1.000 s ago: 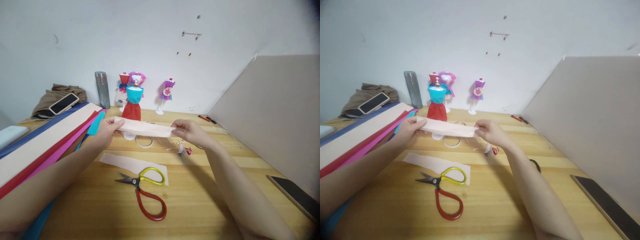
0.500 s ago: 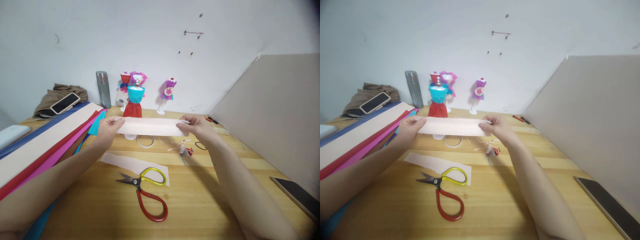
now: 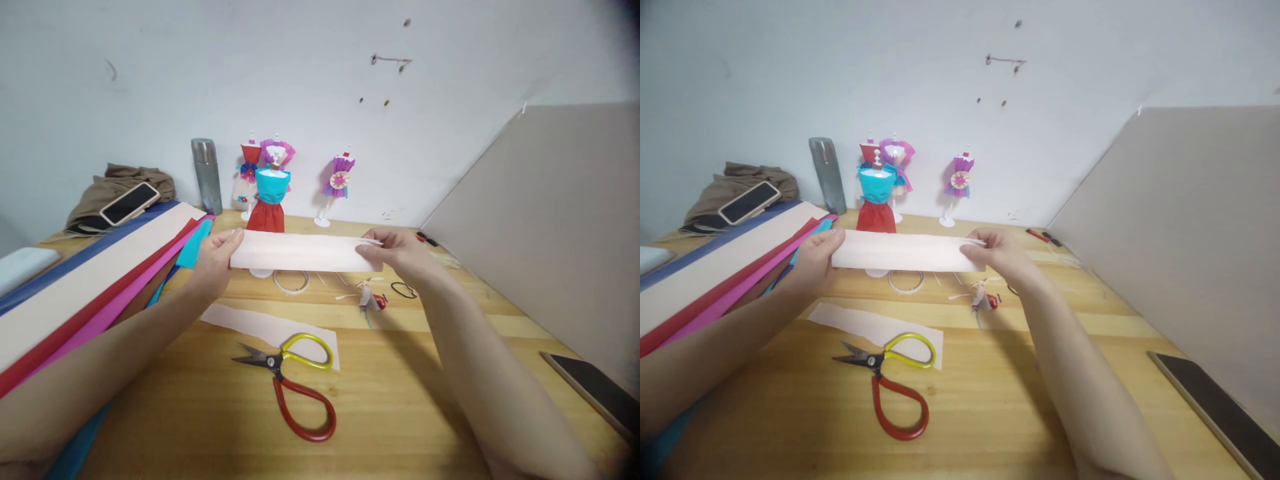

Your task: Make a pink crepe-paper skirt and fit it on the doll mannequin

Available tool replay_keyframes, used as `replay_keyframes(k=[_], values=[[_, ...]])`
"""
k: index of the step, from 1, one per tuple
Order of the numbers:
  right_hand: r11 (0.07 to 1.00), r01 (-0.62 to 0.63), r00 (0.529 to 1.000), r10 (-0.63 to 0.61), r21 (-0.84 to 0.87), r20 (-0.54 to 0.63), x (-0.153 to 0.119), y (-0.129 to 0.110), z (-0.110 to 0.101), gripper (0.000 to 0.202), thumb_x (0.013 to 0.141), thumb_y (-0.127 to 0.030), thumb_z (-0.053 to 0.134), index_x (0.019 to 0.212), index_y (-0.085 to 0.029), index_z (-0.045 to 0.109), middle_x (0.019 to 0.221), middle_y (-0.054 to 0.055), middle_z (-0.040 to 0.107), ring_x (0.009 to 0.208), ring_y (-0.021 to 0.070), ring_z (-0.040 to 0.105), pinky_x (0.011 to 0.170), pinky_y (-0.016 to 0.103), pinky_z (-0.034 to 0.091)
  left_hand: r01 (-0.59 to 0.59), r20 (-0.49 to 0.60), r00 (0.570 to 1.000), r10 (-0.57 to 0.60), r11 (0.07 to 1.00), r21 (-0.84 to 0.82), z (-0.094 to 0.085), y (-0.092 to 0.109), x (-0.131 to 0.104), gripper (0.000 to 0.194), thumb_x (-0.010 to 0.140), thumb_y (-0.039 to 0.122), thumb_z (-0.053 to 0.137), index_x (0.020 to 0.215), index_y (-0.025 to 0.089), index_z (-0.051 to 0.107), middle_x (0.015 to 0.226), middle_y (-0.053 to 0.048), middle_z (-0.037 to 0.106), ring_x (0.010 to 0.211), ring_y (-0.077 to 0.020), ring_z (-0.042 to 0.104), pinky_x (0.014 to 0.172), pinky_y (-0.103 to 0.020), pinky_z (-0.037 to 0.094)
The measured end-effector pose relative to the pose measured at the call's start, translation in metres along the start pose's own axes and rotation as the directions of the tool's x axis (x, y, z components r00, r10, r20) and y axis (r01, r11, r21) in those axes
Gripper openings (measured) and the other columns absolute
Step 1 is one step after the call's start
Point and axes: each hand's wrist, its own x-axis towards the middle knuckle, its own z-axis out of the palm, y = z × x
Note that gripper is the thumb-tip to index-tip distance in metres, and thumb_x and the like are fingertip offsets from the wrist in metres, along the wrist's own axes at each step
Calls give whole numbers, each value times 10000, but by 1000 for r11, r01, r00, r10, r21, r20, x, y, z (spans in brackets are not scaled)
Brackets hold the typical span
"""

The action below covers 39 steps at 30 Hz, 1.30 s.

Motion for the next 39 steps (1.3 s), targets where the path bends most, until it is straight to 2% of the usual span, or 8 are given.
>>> replay_keyframes(k=[7, 11, 13, 15, 20, 27, 31, 39], values=[[1000, 3, 1000, -3, -1, -7, -2, -2, -1, 282, 667, -489, 697, 662, -226, 596, 581, 16, 535, 528, 139, 446, 512, 296, 327, 49, 8, 999, -48, 994, -99, 1, -1, 3, 410, 799, 581, 626, 852, 185, 718, 722, -66, 733, 828, -274, 725, 599, -315, 568], [1000, -2, 1000, 2, 14, -2, -2, -1, -1, 281, 672, -484, 698, 656, -224, 592, 577, 11, 528, 521, 133, 435, 511, 293, 308, 94, 22, 995, -92, 989, -114, 0, 0, 6, 519, 781, 673, 579, 786, 170, 709, 671, -88, 718, 763, -275, 723, 542, -308, 549], [999, -11, 1000, 11, 31, 3, -1, -1, -1, 271, 664, -466, 709, 652, -222, 592, 574, 10, 525, 519, 132, 431, 510, 292, 302, 84, 29, 996, -83, 995, -50, -2, 0, 7, 534, 758, 693, 585, 729, 174, 706, 623, -82, 701, 680, -258, 706, 492, -295, 518], [999, -17, 1000, 17, 47, 2, -1, -1, 0, 258, 654, -447, 716, 650, -220, 594, 572, 6, 520, 518, 129, 426, 511, 290, 298, 79, 44, 996, -82, 995, 65, -3, 0, 6, 487, 707, 655, 666, 708, 171, 717, 611, -70, 698, 602, -228, 674, 479, -282, 498], [998, -14, 1000, 14, 58, 15, 0, -3, 3, 265, 648, -440, 723, 657, -213, 587, 586, 5, 538, 525, 126, 437, 508, 282, 298, 91, -4, 996, -93, 967, 239, -2, 5, 4, 249, 583, 376, 860, 659, 178, 729, 596, -25, 690, 519, -159, 596, 492, -243, 458], [998, 27, 1000, -27, 48, 1, 1, 0, 3, 313, 691, -459, 724, 636, -193, 569, 538, -14, 511, 492, 98, 426, 485, 259, 274, 90, -57, 996, -75, 935, 342, 1, 10, 4, 290, 542, 418, 849, 635, 174, 722, 605, -26, 682, 557, -172, 587, 520, -251, 455], [999, 30, 1000, -30, 42, -3, 2, 2, 4, 328, 693, -468, 724, 617, -191, 566, 517, -20, 500, 475, 93, 415, 478, 255, 251, 141, -68, 990, -125, 920, 366, -1, 10, 6, 290, 565, 427, 813, 642, 175, 690, 599, 7, 660, 538, -139, 557, 505, -225, 424], [998, 39, 999, -40, 49, 32, 4, 6, 8, 316, 701, -463, 728, 605, -197, 584, 529, -9, 534, 493, 106, 441, 489, 255, 275, 170, -1, 983, -181, 918, 358, -14, 10, 16, 323, 531, 426, 832, 606, 166, 656, 600, 18, 640, 540, -113, 536, 509, -208, 400]])
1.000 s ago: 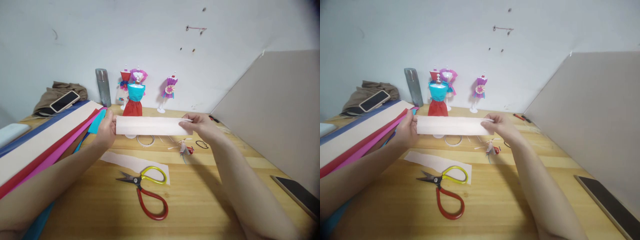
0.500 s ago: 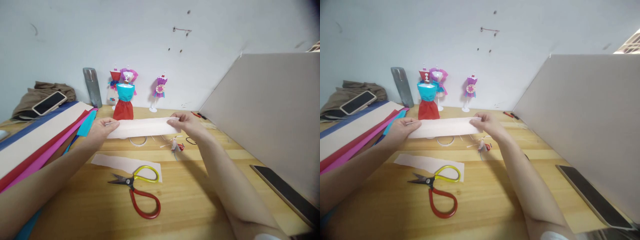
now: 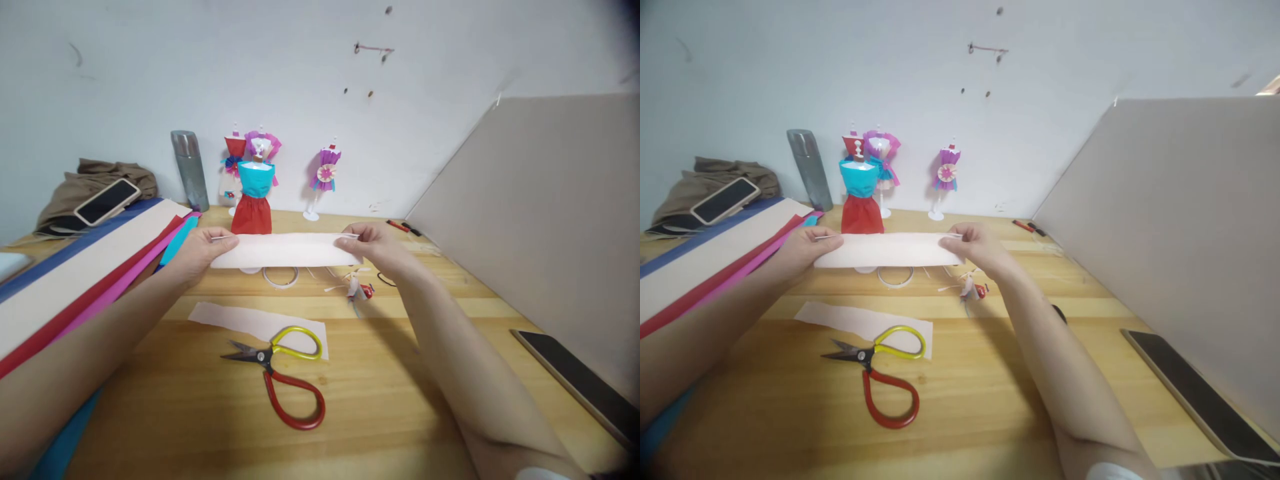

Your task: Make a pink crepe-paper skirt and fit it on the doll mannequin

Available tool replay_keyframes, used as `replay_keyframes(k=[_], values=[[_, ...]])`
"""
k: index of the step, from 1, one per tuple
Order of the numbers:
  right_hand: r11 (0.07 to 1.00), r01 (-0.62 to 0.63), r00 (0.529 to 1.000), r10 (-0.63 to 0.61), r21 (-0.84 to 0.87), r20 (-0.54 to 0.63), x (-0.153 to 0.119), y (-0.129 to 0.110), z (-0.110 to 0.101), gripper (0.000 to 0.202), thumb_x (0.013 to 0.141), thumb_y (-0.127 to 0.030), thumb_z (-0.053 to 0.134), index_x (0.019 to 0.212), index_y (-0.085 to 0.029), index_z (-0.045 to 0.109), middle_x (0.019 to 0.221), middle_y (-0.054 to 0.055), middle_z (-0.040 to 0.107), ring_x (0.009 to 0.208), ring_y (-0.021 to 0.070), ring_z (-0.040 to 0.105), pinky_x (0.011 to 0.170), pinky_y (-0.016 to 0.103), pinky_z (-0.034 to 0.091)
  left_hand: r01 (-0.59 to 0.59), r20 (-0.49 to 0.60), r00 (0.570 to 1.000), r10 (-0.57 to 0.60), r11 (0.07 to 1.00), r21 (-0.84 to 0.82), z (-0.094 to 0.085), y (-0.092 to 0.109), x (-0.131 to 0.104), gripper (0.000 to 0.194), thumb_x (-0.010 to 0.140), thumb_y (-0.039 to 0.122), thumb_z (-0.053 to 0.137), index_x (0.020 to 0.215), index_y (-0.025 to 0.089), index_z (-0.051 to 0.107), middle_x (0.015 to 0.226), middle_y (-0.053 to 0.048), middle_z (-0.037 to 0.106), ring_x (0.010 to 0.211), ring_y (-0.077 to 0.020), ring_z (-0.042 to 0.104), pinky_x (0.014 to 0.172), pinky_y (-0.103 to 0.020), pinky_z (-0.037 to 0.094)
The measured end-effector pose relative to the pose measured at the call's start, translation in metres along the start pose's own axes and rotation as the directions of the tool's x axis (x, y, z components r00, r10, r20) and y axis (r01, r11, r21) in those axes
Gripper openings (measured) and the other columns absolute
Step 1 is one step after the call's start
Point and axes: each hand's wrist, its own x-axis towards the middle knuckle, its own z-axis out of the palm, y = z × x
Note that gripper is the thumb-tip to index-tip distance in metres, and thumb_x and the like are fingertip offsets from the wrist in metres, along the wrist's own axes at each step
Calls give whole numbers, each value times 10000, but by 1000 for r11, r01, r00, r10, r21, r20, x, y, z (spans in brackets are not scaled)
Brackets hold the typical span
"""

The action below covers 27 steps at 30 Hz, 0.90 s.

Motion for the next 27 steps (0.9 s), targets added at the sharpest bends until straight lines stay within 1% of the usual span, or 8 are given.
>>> replay_keyframes(k=[4, 7, 11, 15, 17, 20, 24, 27], values=[[1000, 17, 999, -18, 8, 27, 0, 2, 0, 309, 703, -460, 728, 606, -195, 602, 544, -8, 556, 512, 105, 462, 496, 251, 295, 0, 12, 1000, 1, 1000, -29, -5, -1, 3, 335, 520, 418, 842, 617, 158, 655, 612, 8, 656, 573, -129, 574, 554, -225, 437], [1000, 17, 999, -17, 24, 33, 1, 2, 1, 298, 695, -443, 737, 601, -193, 605, 543, -10, 560, 514, 105, 473, 495, 249, 307, 12, 30, 999, -13, 1000, 24, -8, 0, 3, 325, 536, 424, 827, 618, 158, 662, 603, 9, 654, 550, -123, 559, 530, -219, 419], [996, -31, 996, 24, 78, 87, 2, 3, 3, 233, 660, -399, 768, 698, -193, 667, 604, -5, 616, 544, 118, 519, 498, 243, 345, 126, 108, 984, -143, 981, 147, -10, 4, 3, 297, 510, 400, 829, 617, 164, 685, 581, 2, 655, 514, -123, 535, 476, -212, 388], [993, -59, 990, 44, 106, 133, 3, 5, 6, 257, 639, -340, 782, 844, -199, 715, 682, 3, 668, 573, 130, 561, 504, 242, 384, 197, 173, 958, -229, 963, 183, -16, 7, 4, 274, 475, 349, 848, 609, 171, 690, 612, -10, 676, 566, -137, 576, 512, -211, 428], [993, -37, 996, 28, 112, 88, 3, 4, 7, 237, 648, -341, 773, 828, -200, 710, 676, 5, 670, 576, 137, 570, 509, 247, 397, 146, 220, 956, -196, 963, 228, -23, 12, 6, 258, 500, 355, 840, 625, 175, 705, 643, -11, 688, 588, -134, 587, 541, -209, 444], [994, 56, 998, -53, 94, -33, 2, 1, 8, 185, 687, -368, 734, 740, -204, 665, 627, -1, 628, 553, 132, 543, 514, 255, 394, -5, 235, 969, -71, 951, 309, -34, 25, 7, 237, 537, 368, 824, 640, 182, 719, 642, 2, 682, 586, -121, 581, 551, -199, 443], [977, 209, 962, -212, -35, -171, 5, -8, 12, 165, 713, -346, 690, 671, -213, 600, 606, -9, 568, 567, 131, 506, 533, 260, 382, -118, 96, 991, 88, 921, 371, -42, 43, 6, 224, 558, 362, 800, 682, 188, 732, 664, 2, 692, 609, -130, 596, 564, -206, 452], [962, 246, 939, -268, -122, -216, 11, -12, 16, 123, 702, -315, 675, 675, -210, 616, 637, -1, 591, 577, 133, 491, 543, 263, 375, -149, 26, 988, 152, 898, 414, -43, 52, 6, 229, 552, 360, 789, 695, 185, 752, 699, -5, 711, 640, -137, 611, 602, -216, 469]])
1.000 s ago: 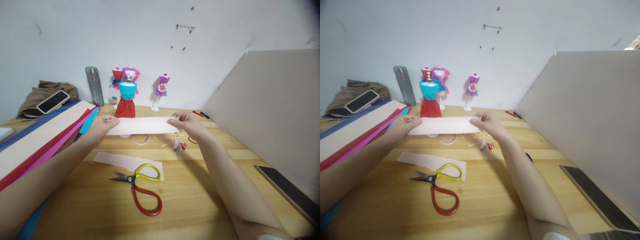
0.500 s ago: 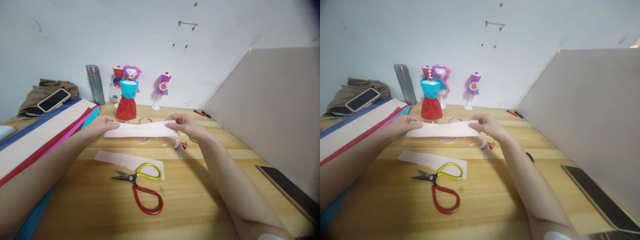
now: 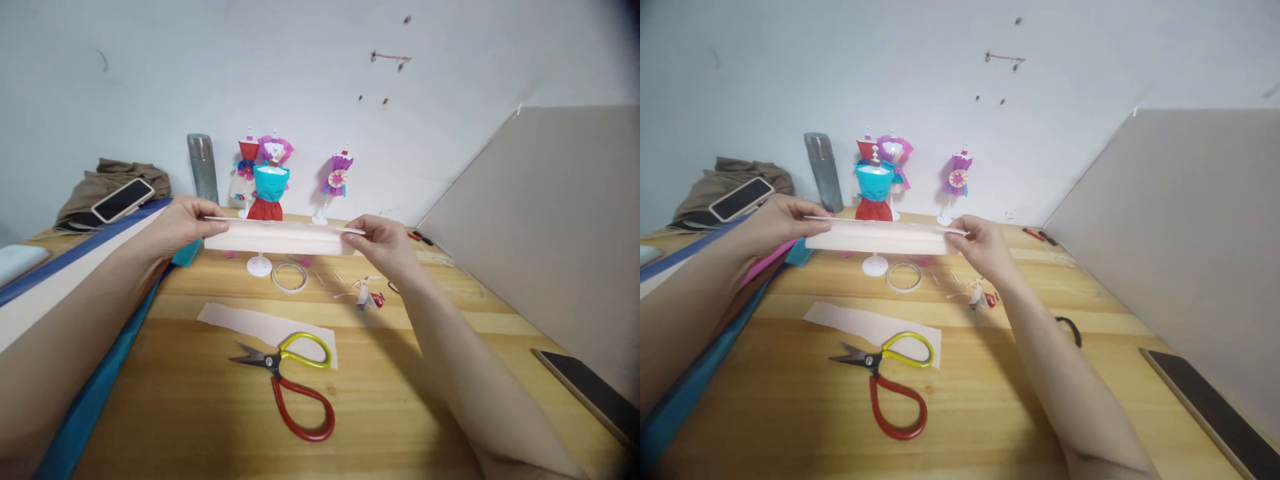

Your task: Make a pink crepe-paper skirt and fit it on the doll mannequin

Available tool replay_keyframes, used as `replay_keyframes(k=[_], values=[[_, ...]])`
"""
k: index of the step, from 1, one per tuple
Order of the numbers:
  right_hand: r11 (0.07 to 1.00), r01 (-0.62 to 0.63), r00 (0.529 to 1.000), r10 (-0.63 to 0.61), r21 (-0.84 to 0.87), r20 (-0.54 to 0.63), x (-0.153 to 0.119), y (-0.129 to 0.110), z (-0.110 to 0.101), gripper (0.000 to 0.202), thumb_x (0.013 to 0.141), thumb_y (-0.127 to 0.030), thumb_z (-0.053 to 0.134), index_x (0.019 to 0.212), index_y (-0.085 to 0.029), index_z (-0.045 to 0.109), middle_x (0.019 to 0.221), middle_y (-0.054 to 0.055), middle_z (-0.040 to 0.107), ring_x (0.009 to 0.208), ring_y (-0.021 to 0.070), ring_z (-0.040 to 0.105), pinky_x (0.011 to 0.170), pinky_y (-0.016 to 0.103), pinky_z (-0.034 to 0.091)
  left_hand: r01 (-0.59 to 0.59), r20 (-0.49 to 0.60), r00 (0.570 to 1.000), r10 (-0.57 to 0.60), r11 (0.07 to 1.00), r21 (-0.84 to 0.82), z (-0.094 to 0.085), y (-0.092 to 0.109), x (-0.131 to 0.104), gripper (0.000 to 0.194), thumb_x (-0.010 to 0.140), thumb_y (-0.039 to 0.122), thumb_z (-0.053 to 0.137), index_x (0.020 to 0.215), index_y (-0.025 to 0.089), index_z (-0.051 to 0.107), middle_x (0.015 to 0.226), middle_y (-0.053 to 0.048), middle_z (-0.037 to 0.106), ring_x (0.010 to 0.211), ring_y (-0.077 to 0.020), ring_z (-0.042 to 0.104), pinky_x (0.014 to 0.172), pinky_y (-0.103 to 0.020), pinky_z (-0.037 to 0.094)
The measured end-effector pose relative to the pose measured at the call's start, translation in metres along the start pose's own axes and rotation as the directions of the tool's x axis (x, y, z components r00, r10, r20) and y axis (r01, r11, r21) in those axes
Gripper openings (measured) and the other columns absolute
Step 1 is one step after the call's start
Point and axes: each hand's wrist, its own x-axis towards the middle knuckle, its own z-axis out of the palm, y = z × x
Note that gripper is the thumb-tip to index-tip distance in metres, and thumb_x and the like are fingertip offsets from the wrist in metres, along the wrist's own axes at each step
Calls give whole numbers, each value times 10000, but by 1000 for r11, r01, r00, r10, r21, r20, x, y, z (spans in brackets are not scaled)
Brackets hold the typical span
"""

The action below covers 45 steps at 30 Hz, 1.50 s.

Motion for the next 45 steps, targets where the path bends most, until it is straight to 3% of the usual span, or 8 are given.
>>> replay_keyframes(k=[5, 8, 11, 14, 22, 29, 34, 45], values=[[999, -44, 997, 43, -23, -62, 10, -4, 6, 73, 689, -267, 685, 676, -204, 650, 521, -16, 541, 483, 113, 431, 474, 251, 312, 19, -35, 999, -17, 999, 50, -7, 8, 2, 210, 548, 294, 770, 731, 192, 783, 668, 5, 714, 603, -124, 597, 570, -209, 455], [986, -151, 988, 153, 72, -20, 15, -8, 9, 100, 687, -255, 707, 669, -193, 630, 430, -36, 494, 395, 93, 404, 417, 235, 278, 39, 7, 999, -39, 998, 42, -13, 14, 5, 224, 565, 295, 763, 757, 182, 784, 471, 32, 582, 434, -85, 459, 437, -205, 337], [962, -200, 980, 195, 186, 43, 23, -8, 13, 145, 646, -246, 745, 658, -179, 617, 480, 0, 593, 418, 104, 502, 411, 224, 347, 35, 18, 999, -35, 999, 18, -17, 17, 12, 216, 598, 303, 750, 767, 171, 774, 392, 39, 486, 373, -79, 373, 408, -225, 275], [943, -202, 979, 192, 265, 66, 32, -3, 16, 158, 614, -253, 758, 654, -177, 625, 526, 23, 639, 489, 130, 582, 441, 229, 416, 12, 13, 1000, -12, 1000, 10, -19, 15, 20, 178, 601, 297, 754, 720, 165, 754, 410, 15, 495, 399, -98, 410, 436, -246, 303], [943, -175, 984, 158, 282, 83, 47, 15, 24, 219, 625, -316, 764, 694, -166, 620, 565, 26, 650, 536, 135, 621, 449, 214, 417, 16, 13, 1000, -15, 1000, -21, -19, 7, 30, 145, 609, 272, 741, 685, 151, 717, 419, 14, 501, 418, -93, 415, 446, -239, 302], [959, -142, 990, 140, 245, 25, 45, 10, 31, 191, 626, -300, 740, 685, -164, 619, 589, 27, 663, 541, 127, 606, 479, 220, 434, 44, -41, 998, -44, 999, -2, -18, 9, 31, 140, 608, 213, 737, 724, 135, 736, 442, 32, 500, 424, -71, 379, 447, -227, 281], [971, -120, 993, 120, 208, 12, 41, 5, 30, 166, 634, -294, 728, 696, -172, 634, 626, 31, 668, 594, 147, 624, 518, 244, 465, -6, -62, 998, 8, 1000, 26, -20, 6, 31, 197, 604, 244, 755, 771, 140, 767, 454, 20, 523, 455, -84, 405, 454, -227, 295], [981, -90, 996, 93, 169, -9, 40, 8, 32, 165, 665, -316, 731, 717, -183, 647, 722, 35, 686, 715, 167, 650, 636, 276, 539, -26, -74, 997, 29, 999, 42, -17, 10, 27, 279, 624, 258, 748, 834, 73, 751, 638, -22, 666, 612, -113, 567, 624, -226, 464]])
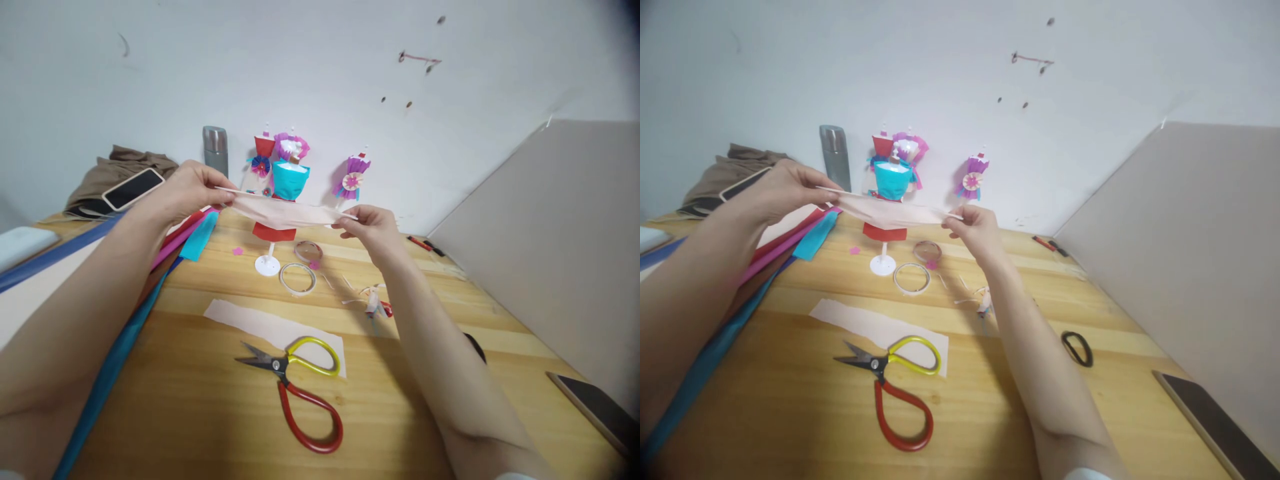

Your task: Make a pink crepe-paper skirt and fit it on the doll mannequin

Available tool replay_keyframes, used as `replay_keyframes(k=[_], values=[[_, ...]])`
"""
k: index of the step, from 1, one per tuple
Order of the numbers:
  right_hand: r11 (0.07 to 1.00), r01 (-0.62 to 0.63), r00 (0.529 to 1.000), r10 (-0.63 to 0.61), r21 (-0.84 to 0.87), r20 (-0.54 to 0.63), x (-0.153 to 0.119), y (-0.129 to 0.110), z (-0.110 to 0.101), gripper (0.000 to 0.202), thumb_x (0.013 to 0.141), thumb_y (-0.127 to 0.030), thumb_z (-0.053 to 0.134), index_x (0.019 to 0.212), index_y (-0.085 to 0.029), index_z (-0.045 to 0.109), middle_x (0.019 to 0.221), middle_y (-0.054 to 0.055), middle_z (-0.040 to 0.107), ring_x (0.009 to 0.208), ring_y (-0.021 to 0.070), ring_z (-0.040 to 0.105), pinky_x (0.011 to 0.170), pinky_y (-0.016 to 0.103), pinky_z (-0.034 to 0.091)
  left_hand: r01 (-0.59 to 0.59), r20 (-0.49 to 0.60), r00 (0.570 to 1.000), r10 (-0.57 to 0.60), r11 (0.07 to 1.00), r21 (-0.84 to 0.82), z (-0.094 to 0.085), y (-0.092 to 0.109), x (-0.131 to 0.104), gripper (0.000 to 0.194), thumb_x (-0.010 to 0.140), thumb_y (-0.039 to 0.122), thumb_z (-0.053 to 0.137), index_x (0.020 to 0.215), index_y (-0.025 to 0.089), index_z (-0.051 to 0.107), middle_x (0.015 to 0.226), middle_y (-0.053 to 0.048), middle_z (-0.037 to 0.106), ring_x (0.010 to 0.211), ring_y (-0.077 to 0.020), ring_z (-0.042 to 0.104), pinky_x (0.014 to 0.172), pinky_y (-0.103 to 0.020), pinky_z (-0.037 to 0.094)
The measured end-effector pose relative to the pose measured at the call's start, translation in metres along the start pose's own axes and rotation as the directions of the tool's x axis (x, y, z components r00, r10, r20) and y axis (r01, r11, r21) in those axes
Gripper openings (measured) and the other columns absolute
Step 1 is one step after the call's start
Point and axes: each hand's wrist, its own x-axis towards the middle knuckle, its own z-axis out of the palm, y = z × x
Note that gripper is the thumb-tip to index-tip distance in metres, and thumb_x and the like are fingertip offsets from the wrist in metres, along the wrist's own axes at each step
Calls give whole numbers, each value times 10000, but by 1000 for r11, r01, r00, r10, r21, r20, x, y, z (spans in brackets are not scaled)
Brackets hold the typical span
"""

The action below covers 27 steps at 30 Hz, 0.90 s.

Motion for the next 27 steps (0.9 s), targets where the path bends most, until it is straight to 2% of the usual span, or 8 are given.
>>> replay_keyframes(k=[8, 13, 15, 17, 20, 23, 25, 27], values=[[1000, -10, 1000, 10, 5, 4, 1, 3, 1, 171, 662, -321, 743, 716, -184, 656, 720, 31, 679, 716, 164, 646, 655, 283, 542, 1, 1, 1000, -1, 1000, -12, -1, -4, 3, 251, 605, 259, 760, 798, 100, 754, 627, -31, 660, 596, -124, 574, 635, -254, 477], [1000, -21, 1000, 21, 17, 22, 2, 2, 1, 208, 643, -349, 744, 718, -182, 644, 704, 37, 675, 709, 174, 652, 623, 278, 521, -4, 18, 1000, 4, 1000, 3, -3, 0, 0, 200, 613, 272, 744, 742, 120, 742, 592, -35, 643, 570, -131, 541, 584, -267, 446], [1000, -21, 999, 21, 5, 41, 0, -1, -1, 206, 638, -346, 740, 696, -182, 629, 658, 33, 662, 638, 161, 630, 558, 261, 479, -6, 29, 1000, 5, 999, 40, -6, 3, -1, 174, 635, 291, 733, 717, 137, 735, 536, -12, 595, 529, -121, 491, 532, -255, 396], [999, -28, 997, 30, -37, 70, -3, -5, -4, 185, 644, -336, 722, 670, -185, 618, 552, 9, 611, 506, 123, 545, 471, 242, 387, 3, 53, 999, -8, 996, 88, -10, 6, -3, 141, 653, 294, 727, 689, 158, 726, 490, 12, 533, 493, -111, 436, 494, -246, 331], [993, -45, 992, 58, -113, 113, -10, -12, -9, 167, 658, -336, 698, 653, -186, 624, 425, -29, 499, 397, 82, 391, 414, 234, 244, 35, 179, 981, -69, 982, 186, -19, 10, -6, 127, 676, 275, 727, 613, 171, 694, 464, 29, 462, 468, -100, 382, 478, -238, 257], [983, -94, 973, 125, -158, 195, -20, -18, -13, 184, 655, -353, 713, 653, -181, 648, 423, -29, 473, 395, 72, 350, 407, 231, 194, 64, 377, 907, -186, 947, 314, -27, 13, -9, 191, 675, 272, 771, 562, 163, 662, 461, 34, 428, 457, -94, 339, 482, -239, 224], [982, -153, 951, 176, -108, 254, -28, -20, -12, 203, 642, -368, 735, 643, -184, 648, 437, -29, 469, 399, 67, 333, 402, 231, 175, 55, 451, 857, -249, 915, 401, -27, 14, -12, 198, 650, 283, 810, 579, 161, 671, 474, 29, 463, 468, -107, 357, 491, -243, 239], [975, -224, 933, 211, 11, 291, -35, -20, -8, 233, 622, -381, 758, 617, -191, 623, 449, -33, 458, 395, 59, 314, 396, 232, 159, -15, 461, 857, -230, 883, 469, -22, 13, -16, 222, 641, 325, 820, 579, 171, 674, 513, 10, 528, 502, -137, 416, 507, -250, 267]])
